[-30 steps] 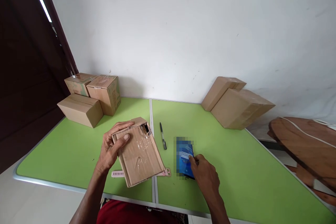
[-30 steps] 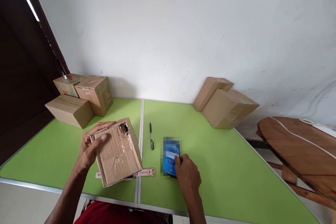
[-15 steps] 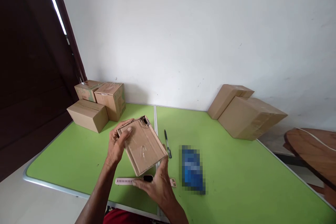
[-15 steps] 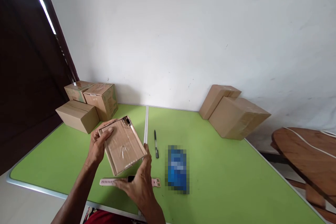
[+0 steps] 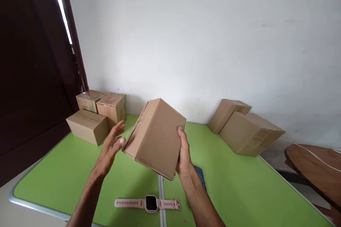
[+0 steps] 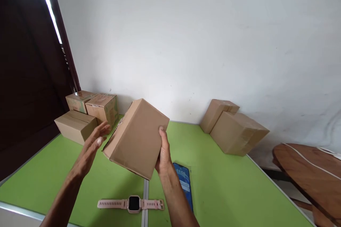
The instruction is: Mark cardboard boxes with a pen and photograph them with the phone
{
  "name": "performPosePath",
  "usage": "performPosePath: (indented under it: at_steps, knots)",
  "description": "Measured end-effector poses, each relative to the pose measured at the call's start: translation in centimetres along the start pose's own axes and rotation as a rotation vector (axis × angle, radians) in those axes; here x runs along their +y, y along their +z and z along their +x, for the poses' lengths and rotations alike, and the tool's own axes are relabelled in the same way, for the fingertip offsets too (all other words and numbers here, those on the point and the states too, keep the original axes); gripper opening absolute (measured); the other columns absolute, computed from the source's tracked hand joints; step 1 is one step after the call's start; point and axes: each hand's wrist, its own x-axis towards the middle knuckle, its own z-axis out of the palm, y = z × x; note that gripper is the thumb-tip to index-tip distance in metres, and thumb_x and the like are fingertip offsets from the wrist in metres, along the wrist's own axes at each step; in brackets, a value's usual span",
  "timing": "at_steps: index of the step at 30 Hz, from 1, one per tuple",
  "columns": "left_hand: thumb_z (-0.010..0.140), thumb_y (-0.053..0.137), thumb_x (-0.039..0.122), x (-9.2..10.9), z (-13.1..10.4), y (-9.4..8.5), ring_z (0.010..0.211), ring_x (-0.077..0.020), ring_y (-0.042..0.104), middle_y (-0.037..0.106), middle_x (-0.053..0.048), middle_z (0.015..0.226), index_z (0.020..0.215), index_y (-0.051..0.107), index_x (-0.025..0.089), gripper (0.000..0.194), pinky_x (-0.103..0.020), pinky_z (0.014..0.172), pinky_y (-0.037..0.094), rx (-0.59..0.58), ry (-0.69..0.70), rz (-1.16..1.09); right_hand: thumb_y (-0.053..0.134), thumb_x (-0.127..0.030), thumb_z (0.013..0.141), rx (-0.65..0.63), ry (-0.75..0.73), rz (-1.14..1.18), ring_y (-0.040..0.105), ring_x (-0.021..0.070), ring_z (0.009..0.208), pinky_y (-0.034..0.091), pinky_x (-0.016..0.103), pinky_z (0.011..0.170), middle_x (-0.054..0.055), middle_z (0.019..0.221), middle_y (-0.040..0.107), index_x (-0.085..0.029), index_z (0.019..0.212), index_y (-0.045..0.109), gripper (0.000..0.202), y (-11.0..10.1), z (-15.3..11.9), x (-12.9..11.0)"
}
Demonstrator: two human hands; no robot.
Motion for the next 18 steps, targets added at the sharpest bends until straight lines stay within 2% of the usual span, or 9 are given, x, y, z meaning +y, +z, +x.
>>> performPosePath:
  at_steps: [3, 6, 8, 10, 13, 16, 18]
  knots:
    - [0.079, 0.063, 0.095, -0.2, -2.9, 0.4, 0.167, -0.0491, 0.026, 0.025, -0.016, 0.184, 0.177, 0.027, 0.034, 0.121, -0.074, 0.128, 0.033, -0.119, -0.111, -0.013, 0.038, -0.094, 0.089, 0.046, -0.078, -0.130, 0.077, 0.0384, 0.100, 0.061, 0.049, 0.089, 0.015, 0.099, 0.085, -0.018, 0.131, 0.076, 0.095, 0.4, -0.1, 0.4]
    - [0.072, 0.073, 0.093, -0.2, -5.6, 0.6, 0.171, -0.0507, 0.009, 0.010, -0.011, 0.188, 0.179, 0.013, 0.037, 0.135, -0.076, 0.132, 0.023, -0.103, -0.169, 0.024, 0.044, -0.091, 0.090, 0.031, -0.049, -0.119, 0.078, 0.0393, 0.100, 0.061, 0.050, 0.090, 0.016, 0.102, 0.085, -0.017, 0.132, 0.076, 0.091, 1.6, -0.2, 1.6]
    - [0.072, 0.082, 0.084, -0.3, -7.3, 0.3, 0.171, -0.0519, 0.009, 0.011, -0.013, 0.188, 0.180, 0.010, 0.033, 0.139, -0.075, 0.133, 0.021, -0.047, -0.210, 0.095, 0.050, -0.089, 0.089, -0.023, 0.043, -0.068, 0.078, 0.0403, 0.102, 0.061, 0.051, 0.090, 0.016, 0.103, 0.086, -0.018, 0.132, 0.076, 0.087, 2.5, -0.4, 2.5]
    - [0.074, 0.085, 0.078, -0.6, -9.1, -0.4, 0.168, -0.0528, 0.019, 0.018, -0.015, 0.186, 0.180, 0.014, 0.030, 0.137, -0.073, 0.133, 0.026, 0.008, -0.238, 0.113, 0.053, -0.092, 0.085, -0.128, 0.137, -0.060, 0.079, 0.0421, 0.105, 0.061, 0.052, 0.089, 0.017, 0.104, 0.086, -0.019, 0.128, 0.077, 0.088, 3.3, -0.5, 3.3]
    - [0.077, 0.082, 0.075, -1.3, -12.5, -1.9, 0.165, -0.0502, 0.030, 0.026, -0.010, 0.185, 0.177, 0.025, 0.032, 0.123, -0.066, 0.131, 0.037, 0.158, -0.231, 0.045, 0.054, -0.100, 0.078, -0.326, 0.163, -0.040, 0.076, 0.0444, 0.115, 0.061, 0.054, 0.090, 0.019, 0.117, 0.084, -0.022, 0.135, 0.074, 0.099, 4.5, -0.9, 4.7]
    - [0.081, 0.079, 0.073, -1.9, -15.7, -3.7, 0.168, -0.0473, 0.026, 0.030, -0.003, 0.184, 0.173, 0.038, 0.037, 0.107, -0.062, 0.133, 0.037, 0.397, -0.217, 0.048, 0.071, -0.095, 0.075, -0.526, 0.145, -0.002, 0.069, 0.0429, 0.130, 0.060, 0.056, 0.097, 0.020, 0.143, 0.074, -0.027, 0.156, 0.058, 0.106, 6.5, -2.1, 6.3]
    - [0.083, 0.075, 0.075, -2.0, -17.5, -5.3, 0.168, -0.0472, 0.028, 0.035, -0.002, 0.183, 0.171, 0.042, 0.038, 0.101, -0.062, 0.130, 0.040, 0.538, -0.240, 0.063, 0.078, -0.090, 0.075, -0.653, 0.188, -0.002, 0.065, 0.0410, 0.137, 0.058, 0.057, 0.103, 0.019, 0.154, 0.066, -0.030, 0.164, 0.047, 0.112, 8.6, -3.4, 7.6]
